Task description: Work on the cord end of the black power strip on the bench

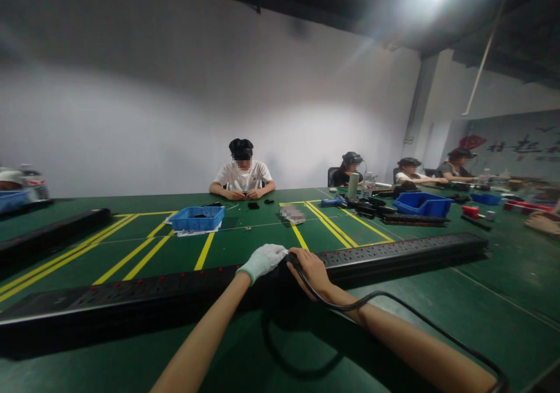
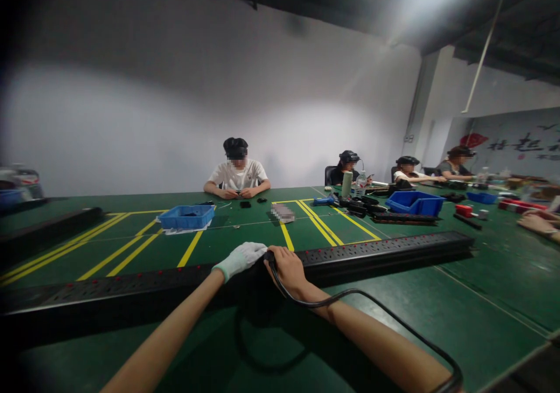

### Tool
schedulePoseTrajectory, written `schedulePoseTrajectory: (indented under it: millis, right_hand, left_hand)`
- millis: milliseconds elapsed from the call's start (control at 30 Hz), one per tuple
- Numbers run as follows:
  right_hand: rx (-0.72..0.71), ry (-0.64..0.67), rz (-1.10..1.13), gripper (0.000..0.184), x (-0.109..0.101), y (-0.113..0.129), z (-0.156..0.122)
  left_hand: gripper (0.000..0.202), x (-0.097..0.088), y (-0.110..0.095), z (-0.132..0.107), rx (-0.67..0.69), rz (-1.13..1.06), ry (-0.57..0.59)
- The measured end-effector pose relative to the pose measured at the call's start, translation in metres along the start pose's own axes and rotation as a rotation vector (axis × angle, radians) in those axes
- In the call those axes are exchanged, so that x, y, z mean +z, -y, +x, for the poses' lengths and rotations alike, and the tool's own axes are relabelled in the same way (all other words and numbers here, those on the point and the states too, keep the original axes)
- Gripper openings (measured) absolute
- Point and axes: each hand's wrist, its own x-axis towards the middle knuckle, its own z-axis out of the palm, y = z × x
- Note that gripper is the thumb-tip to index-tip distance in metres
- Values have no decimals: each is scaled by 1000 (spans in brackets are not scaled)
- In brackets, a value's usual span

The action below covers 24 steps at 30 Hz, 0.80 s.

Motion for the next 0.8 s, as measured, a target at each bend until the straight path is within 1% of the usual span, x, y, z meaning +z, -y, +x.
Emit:
schedulePoseTrajectory:
  millis: [100,200,333,433,533,600,633,667,700,733,767,800]
  right_hand:
    - [22,69,55,23,-8,-3,6]
    - [13,139,93,24,-18,-5,13]
    - [33,177,164,27,-26,-4,14]
    - [77,141,242,29,-23,-4,9]
    - [148,57,366,33,-18,-9,12]
    - [265,-65,503,41,-17,-14,23]
    - [356,-170,576,49,-18,-16,30]
    - [407,-231,631,55,-20,-18,38]
    - [401,-246,651,56,-21,-18,44]
    - [378,-235,650,53,-22,-16,49]
    - [348,-210,651,47,-23,-13,51]
    - [298,-153,653,41,-23,-9,51]
  left_hand:
    - [32,-7,-5,-3,-81,41,28]
    - [34,-16,-13,-6,-178,77,66]
    - [36,-24,-23,-9,-295,125,99]
    - [37,-27,-22,-12,-362,146,109]
    - [39,-28,-11,-20,-398,146,119]
    - [38,-29,-2,-30,-395,137,127]
    - [38,-28,3,-34,-385,132,131]
    - [38,-28,7,-39,-371,127,134]
    - [37,-27,10,-42,-351,122,137]
    - [37,-26,13,-45,-329,118,140]
    - [37,-25,16,-47,-307,116,140]
    - [37,-23,18,-47,-287,116,140]
